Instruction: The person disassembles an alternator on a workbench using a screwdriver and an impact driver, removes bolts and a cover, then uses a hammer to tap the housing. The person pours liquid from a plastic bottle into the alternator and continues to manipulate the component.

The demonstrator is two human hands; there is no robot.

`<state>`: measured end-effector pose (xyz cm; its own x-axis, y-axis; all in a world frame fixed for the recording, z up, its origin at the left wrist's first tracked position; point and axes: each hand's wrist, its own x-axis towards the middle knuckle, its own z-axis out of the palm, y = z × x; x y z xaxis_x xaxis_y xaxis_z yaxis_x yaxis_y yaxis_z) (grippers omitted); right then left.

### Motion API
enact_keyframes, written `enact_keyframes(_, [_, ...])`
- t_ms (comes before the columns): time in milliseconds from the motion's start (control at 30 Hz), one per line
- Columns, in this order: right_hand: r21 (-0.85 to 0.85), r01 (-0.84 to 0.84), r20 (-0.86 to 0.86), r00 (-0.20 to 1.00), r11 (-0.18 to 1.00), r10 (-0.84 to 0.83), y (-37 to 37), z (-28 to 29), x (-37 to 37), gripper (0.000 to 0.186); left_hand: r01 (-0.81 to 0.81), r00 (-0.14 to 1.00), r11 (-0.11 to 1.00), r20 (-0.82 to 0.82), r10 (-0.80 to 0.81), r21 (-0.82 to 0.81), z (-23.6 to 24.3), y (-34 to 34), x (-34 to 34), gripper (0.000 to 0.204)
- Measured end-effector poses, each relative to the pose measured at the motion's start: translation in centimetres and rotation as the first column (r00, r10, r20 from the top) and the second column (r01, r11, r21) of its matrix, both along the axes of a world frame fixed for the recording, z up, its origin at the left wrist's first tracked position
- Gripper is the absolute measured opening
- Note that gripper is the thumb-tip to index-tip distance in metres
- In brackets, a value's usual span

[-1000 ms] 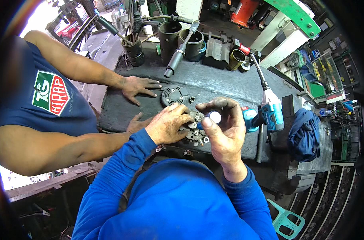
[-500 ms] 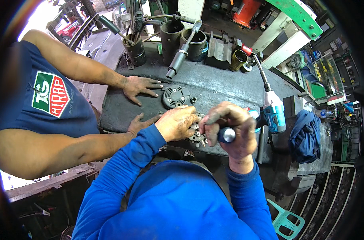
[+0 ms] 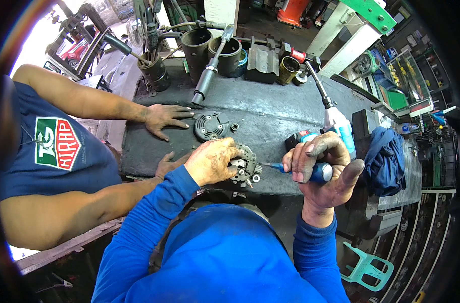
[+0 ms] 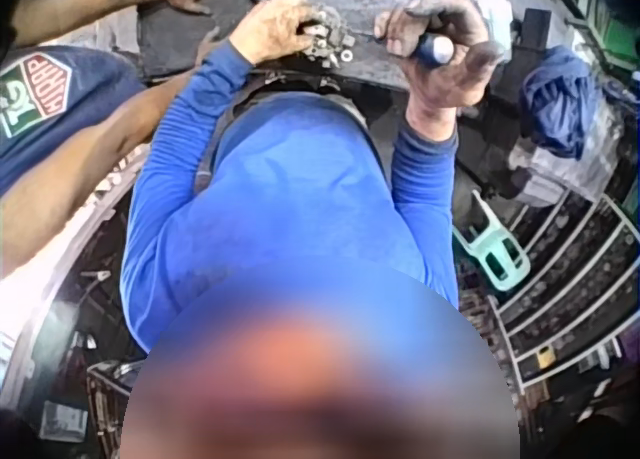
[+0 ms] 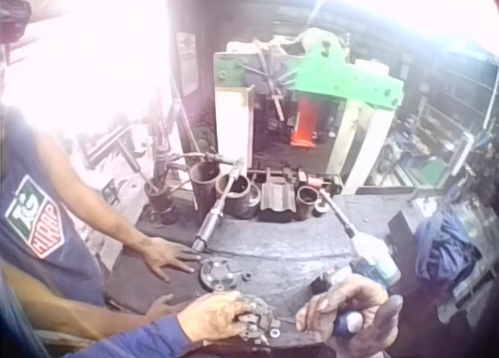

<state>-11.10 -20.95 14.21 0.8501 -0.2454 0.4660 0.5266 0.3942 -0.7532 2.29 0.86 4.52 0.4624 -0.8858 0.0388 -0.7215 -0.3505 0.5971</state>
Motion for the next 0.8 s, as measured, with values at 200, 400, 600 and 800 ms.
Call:
enact_keyframes(200, [0.007,0.032,-0.068,0.997,0.999,-0.031,0.0,-1.5,0.0,0.089,0.005,0.999,0.999,-0.043,-0.003,0.034,0.4,-0.6,0.5,0.041])
enact_keyframes(400, [-0.023,0.033,-0.074,0.997,0.999,-0.034,-0.3,-2.5,0.2,0.087,0.034,0.999,0.994,-0.040,-0.030,0.106,1.1,-0.7,0.4,0.043])
enact_keyframes(600, [-0.026,0.066,-0.090,0.994,0.997,-0.068,-0.9,-2.9,-0.3,0.087,0.067,0.998,0.987,-0.005,-0.067,0.144,1.7,-0.9,0.4,0.040])
enact_keyframes(800, [-0.026,0.080,-0.113,0.990,0.996,-0.083,-1.3,-2.9,-0.7,0.086,0.150,0.972,0.975,0.153,-0.176,0.166,1.5,-1.7,0.1,0.032])
